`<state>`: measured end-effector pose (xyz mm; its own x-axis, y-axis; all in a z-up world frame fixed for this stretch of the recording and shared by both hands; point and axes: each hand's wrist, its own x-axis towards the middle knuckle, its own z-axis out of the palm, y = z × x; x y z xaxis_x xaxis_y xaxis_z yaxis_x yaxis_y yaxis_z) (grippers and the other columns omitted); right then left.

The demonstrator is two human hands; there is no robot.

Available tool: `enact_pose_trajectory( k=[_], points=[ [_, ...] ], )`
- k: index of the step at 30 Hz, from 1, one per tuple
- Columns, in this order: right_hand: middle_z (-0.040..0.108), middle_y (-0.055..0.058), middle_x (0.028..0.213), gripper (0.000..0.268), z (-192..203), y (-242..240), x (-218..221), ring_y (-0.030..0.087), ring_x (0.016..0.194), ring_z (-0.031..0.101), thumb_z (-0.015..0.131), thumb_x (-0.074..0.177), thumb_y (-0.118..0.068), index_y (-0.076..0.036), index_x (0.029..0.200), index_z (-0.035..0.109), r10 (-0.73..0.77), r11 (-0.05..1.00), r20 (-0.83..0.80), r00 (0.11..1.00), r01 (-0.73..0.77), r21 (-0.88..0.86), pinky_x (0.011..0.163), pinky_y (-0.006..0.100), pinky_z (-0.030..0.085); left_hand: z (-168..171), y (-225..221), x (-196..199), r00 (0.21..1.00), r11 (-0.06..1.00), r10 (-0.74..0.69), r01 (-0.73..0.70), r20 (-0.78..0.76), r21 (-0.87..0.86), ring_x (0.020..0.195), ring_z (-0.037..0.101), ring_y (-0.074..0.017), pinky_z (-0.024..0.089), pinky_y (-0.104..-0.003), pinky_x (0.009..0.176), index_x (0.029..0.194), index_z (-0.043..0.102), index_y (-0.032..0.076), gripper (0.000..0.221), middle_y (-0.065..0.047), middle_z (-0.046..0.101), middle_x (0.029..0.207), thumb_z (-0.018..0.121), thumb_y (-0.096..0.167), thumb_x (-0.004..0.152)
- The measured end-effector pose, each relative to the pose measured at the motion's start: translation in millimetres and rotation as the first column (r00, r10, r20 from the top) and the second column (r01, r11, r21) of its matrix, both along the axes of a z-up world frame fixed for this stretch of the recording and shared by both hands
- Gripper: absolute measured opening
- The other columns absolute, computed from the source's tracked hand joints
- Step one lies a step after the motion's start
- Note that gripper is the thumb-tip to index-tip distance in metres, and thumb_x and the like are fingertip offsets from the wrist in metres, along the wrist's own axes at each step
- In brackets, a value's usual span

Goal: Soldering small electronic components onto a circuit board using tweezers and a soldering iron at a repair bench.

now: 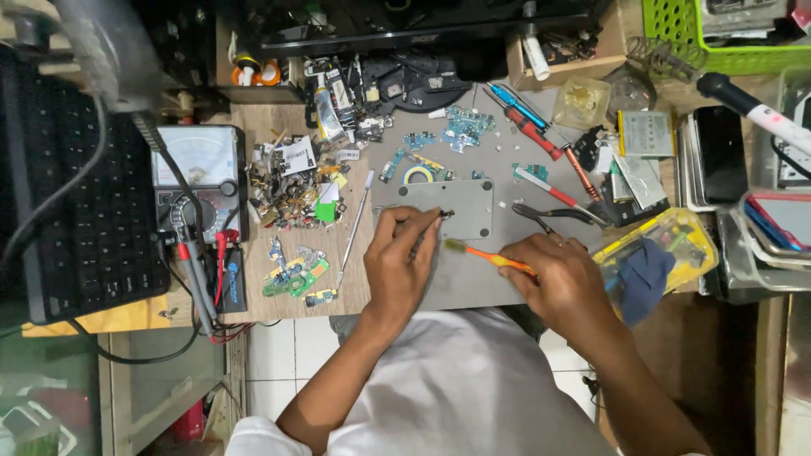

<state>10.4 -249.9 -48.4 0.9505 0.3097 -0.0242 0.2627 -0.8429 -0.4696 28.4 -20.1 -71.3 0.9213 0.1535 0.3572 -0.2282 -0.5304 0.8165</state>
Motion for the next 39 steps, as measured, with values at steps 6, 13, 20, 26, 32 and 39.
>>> enact_pose_trajectory(
  k=[6, 13, 20, 26, 32, 39],
  points=[
    [0.068, 0.016, 0.087, 0.017, 12, -6, -1, 0.038, 0.083, 0.069, 0.062, 0.099, -0.017, -0.014, 0.113, 0.072, -0.21, 0.959, -0.209, 0.955, 0.243, 0.144, 0.075, 0.047, 0.055, 2, -1, -1, 0.999, 0.999, -0.004, 0.002, 0.039, 0.045, 0.063, 0.064, -0.0172, 0.054, -0.029, 0.056, 0.102, 0.081, 0.009, 0.013, -0.006, 0.069, 0.092, 0.08, 0.007, 0.09],
    [0.071, 0.02, 0.105, 0.026, 27, 35, -6, 0.039, 0.093, 0.071, 0.058, 0.105, -0.008, -0.002, 0.129, 0.066, -0.208, 0.933, 0.061, 0.976, 0.179, 0.312, 0.081, 0.044, 0.056, -2, 5, 0, 0.991, 0.99, -0.079, 0.066, 0.105, 0.124, 0.068, 0.066, -0.0227, 0.058, -0.033, 0.061, 0.106, 0.08, 0.008, 0.022, -0.007, 0.067, 0.094, 0.085, 0.012, 0.086],
    [0.066, 0.005, 0.093, 0.021, 32, 47, -8, 0.022, 0.083, 0.071, 0.06, 0.106, -0.012, -0.01, 0.12, 0.076, -0.164, 0.949, 0.086, 0.983, 0.134, 0.284, 0.077, 0.029, 0.057, 3, 7, -2, 0.987, 0.979, -0.111, 0.088, 0.118, 0.183, 0.07, 0.062, -0.0198, 0.055, -0.03, 0.064, 0.096, 0.08, 0.011, 0.007, -0.003, 0.065, 0.089, 0.081, 0.012, 0.09],
    [0.063, 0.009, 0.084, 0.021, 26, 49, -2, 0.025, 0.075, 0.069, 0.06, 0.105, -0.008, -0.006, 0.117, 0.077, -0.177, 0.933, 0.072, 0.982, 0.144, 0.33, 0.071, 0.033, 0.057, 0, 4, -14, 0.991, 0.982, -0.103, 0.087, 0.089, 0.166, 0.078, 0.061, -0.0268, 0.054, -0.035, 0.069, 0.104, 0.078, 0.006, 0.031, -0.009, 0.063, 0.09, 0.089, 0.023, 0.081],
    [0.064, 0.01, 0.083, 0.022, 38, 51, 1, 0.022, 0.069, 0.068, 0.061, 0.104, -0.007, -0.007, 0.117, 0.078, -0.169, 0.916, 0.02, 0.985, 0.15, 0.371, 0.066, 0.032, 0.056, 0, 1, -17, 0.997, 0.989, -0.053, 0.044, 0.065, 0.14, 0.079, 0.063, -0.0254, 0.053, -0.033, 0.07, 0.099, 0.079, 0.006, 0.017, -0.007, 0.065, 0.083, 0.084, 0.009, 0.083],
    [0.07, 0.015, 0.091, 0.025, 33, 40, 0, 0.022, 0.063, 0.066, 0.057, 0.104, -0.008, -0.005, 0.123, 0.073, -0.236, 0.84, -0.101, 0.967, 0.255, 0.48, 0.065, 0.034, 0.056, 22, -4, 8, 0.994, 0.993, -0.063, 0.054, 0.085, 0.105, 0.086, 0.059, -0.0286, 0.05, -0.039, 0.076, 0.097, 0.077, 0.007, 0.022, -0.007, 0.062, 0.085, 0.084, 0.001, 0.077]
  ],
)
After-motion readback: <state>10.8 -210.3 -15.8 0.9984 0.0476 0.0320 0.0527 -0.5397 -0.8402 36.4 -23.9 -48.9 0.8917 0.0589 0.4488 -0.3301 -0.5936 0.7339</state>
